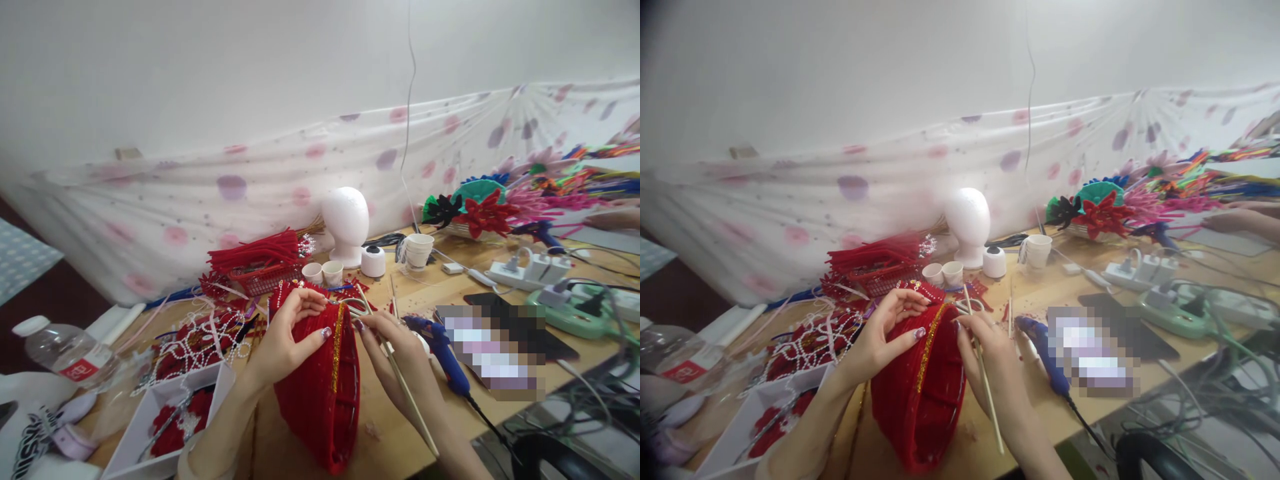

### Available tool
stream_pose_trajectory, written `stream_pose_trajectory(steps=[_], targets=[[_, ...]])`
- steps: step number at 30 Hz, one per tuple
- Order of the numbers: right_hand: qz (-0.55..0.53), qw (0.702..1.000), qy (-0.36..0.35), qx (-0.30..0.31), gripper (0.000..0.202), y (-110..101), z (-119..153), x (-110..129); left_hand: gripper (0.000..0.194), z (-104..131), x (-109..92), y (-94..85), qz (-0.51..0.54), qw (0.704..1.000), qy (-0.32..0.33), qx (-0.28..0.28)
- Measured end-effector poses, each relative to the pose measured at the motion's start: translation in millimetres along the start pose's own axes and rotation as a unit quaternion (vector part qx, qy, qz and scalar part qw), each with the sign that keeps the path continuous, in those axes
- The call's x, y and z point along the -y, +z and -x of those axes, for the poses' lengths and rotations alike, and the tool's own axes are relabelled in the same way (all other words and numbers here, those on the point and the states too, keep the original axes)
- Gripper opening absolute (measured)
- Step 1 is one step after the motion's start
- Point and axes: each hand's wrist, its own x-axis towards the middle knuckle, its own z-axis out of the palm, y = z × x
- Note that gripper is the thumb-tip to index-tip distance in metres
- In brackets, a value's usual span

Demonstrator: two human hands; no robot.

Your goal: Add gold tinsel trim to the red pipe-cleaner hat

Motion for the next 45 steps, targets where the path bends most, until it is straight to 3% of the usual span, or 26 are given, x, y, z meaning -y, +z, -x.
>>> stream_pose_trajectory(steps=[5, 10, 20, 23, 27, 31, 34, 39, 43, 45], targets=[[0.015, 0.999, 0.038, -0.029, 0.020, -6.7, 18.4, -11.8, 0.024, 0.5, -0.9, 1.1, -0.024, 1.000, 0.007, 0.008], [0.019, 0.998, 0.056, -0.025, 0.034, -5.9, 29.0, -8.7, 0.017, 0.5, -4.5, 4.2, -0.097, 0.995, 0.019, -0.002], [0.029, 0.998, 0.046, -0.016, 0.047, -2.6, 40.1, -9.9, 0.019, 0.8, -6.4, 5.2, -0.100, 0.995, 0.018, 0.000], [0.010, 0.999, 0.045, -0.022, 0.049, -2.9, 41.5, -11.6, 0.027, 0.6, -7.6, 4.6, -0.111, 0.994, 0.013, 0.000], [-0.046, 0.993, 0.098, -0.041, 0.020, 1.7, 39.9, -12.7, 0.036, 1.1, -7.5, 4.4, -0.111, 0.994, 0.011, 0.006], [-0.147, 0.970, 0.178, -0.073, 0.035, 7.2, 37.7, -9.3, 0.029, 0.2, -4.1, 2.7, -0.095, 0.995, 0.011, -0.005], [-0.154, 0.962, 0.207, -0.088, 0.044, 5.0, 35.2, -3.4, 0.027, -2.1, -0.9, -0.5, -0.072, 0.997, -0.001, -0.016], [-0.004, 0.995, 0.100, -0.017, 0.055, -4.1, 22.8, -3.8, 0.024, -4.4, -0.1, -4.4, -0.058, 0.998, -0.019, -0.024], [0.052, 0.997, 0.056, 0.013, 0.026, -1.6, 9.5, -18.4, 0.023, -4.4, -1.8, -6.2, -0.048, 0.998, -0.030, -0.014], [0.060, 0.996, 0.055, 0.049, 0.028, 2.5, 3.5, -26.0, 0.025, -4.4, -2.4, -7.9, -0.035, 0.999, -0.037, -0.002]])
